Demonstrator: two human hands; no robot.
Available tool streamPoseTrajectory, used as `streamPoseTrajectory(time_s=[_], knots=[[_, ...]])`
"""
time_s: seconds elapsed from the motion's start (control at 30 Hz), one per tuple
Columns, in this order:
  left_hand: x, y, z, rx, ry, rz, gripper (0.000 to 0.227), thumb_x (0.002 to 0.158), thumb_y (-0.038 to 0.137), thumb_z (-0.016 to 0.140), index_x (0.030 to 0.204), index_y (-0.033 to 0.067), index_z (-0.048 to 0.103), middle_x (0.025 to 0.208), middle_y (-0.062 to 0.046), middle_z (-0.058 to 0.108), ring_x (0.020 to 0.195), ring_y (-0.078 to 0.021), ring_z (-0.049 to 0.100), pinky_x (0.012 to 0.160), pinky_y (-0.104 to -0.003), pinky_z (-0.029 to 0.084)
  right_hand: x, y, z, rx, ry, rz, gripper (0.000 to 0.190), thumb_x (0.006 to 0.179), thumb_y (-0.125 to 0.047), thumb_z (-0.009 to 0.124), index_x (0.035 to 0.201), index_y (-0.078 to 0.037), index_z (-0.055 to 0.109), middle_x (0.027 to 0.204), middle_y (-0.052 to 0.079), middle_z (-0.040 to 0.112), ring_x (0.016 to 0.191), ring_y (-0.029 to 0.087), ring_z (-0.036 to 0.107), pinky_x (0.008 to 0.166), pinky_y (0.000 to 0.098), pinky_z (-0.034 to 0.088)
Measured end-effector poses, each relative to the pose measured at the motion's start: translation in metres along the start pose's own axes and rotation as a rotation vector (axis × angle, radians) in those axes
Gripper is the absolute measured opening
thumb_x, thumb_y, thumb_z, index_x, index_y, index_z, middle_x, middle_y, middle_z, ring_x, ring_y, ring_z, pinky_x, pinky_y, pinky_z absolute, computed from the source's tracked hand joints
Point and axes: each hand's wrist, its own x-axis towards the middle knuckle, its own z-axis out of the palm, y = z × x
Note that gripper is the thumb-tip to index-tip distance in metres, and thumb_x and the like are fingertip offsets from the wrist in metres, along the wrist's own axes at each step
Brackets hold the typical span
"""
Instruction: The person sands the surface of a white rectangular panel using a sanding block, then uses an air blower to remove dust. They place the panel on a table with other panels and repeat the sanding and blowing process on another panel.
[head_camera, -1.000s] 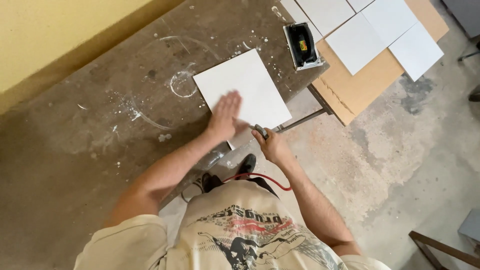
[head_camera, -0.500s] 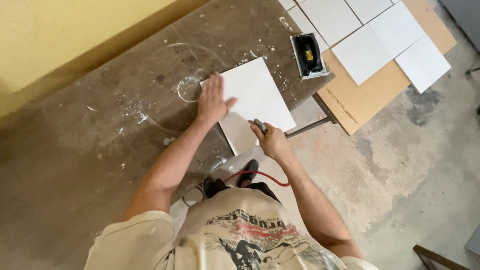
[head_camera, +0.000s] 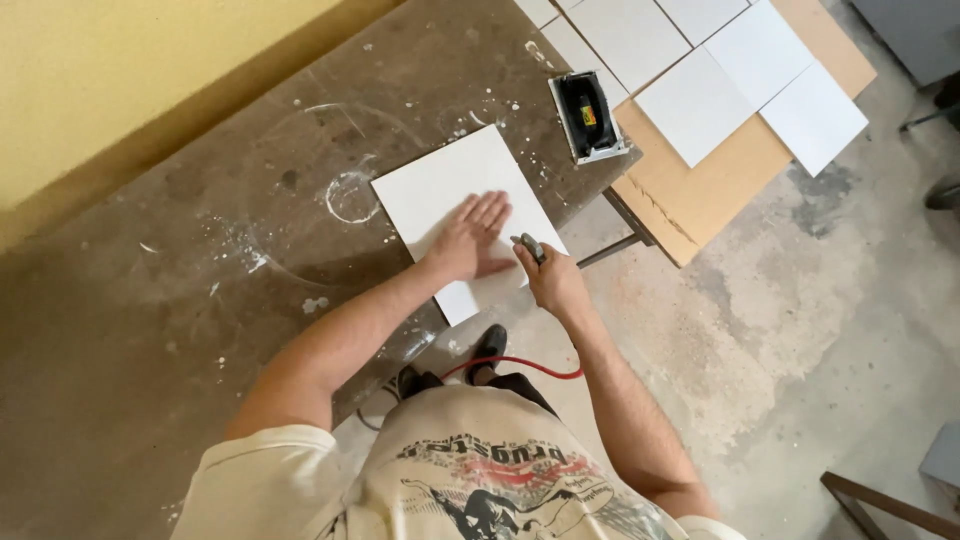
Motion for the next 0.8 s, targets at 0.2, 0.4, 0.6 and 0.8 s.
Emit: streamPoseTrajectory(time_s=[0.2,0.4,0.6,0.8], knots=[[0.045,-0.054,-0.003,0.001,0.249,-0.227,0.097,0.096,0.070,0.042,0.158,-0.0043,0.033,0.166,-0.026,0.028,0.156,-0.0387,0.021,0.129,-0.053,0.012,-0.009,-0.003,-0.019,-0.004,-0.010,0.039,0.060,0.103,-0.063,0.047,0.084,-0.007,0.061,0.064,0.014,0.068,0.064,0.034,0.070,0.061,0.0437,0.052],[0.070,-0.062,0.017,0.078,0.388,0.067,0.089,0.093,0.062,0.059,0.156,0.0005,0.042,0.158,-0.023,0.044,0.149,-0.0357,0.039,0.124,-0.051,0.027,0.001,0.007,-0.023,-0.003,-0.001,0.052,0.062,0.101,-0.066,0.046,0.080,-0.009,0.059,0.057,0.014,0.063,0.063,0.035,0.070,0.065,0.0431,0.054],[0.074,-0.033,0.018,0.104,0.226,0.074,0.112,0.088,0.091,0.025,0.160,0.0065,0.033,0.167,-0.015,0.031,0.156,-0.0280,0.026,0.130,-0.044,0.013,0.007,-0.002,-0.038,0.011,-0.016,0.045,0.063,0.099,-0.069,0.046,0.077,-0.011,0.057,0.052,0.010,0.063,0.053,0.026,0.069,0.063,0.0393,0.056],[0.097,-0.044,0.000,0.068,0.264,-0.164,0.111,0.092,0.084,0.027,0.159,-0.0043,0.032,0.166,-0.025,0.031,0.156,-0.0375,0.025,0.129,-0.050,0.014,0.056,0.030,-0.014,-0.060,0.016,0.008,0.070,0.101,-0.071,0.042,0.083,-0.006,0.060,0.063,0.019,0.065,0.076,0.039,0.073,0.073,0.0478,0.055]])
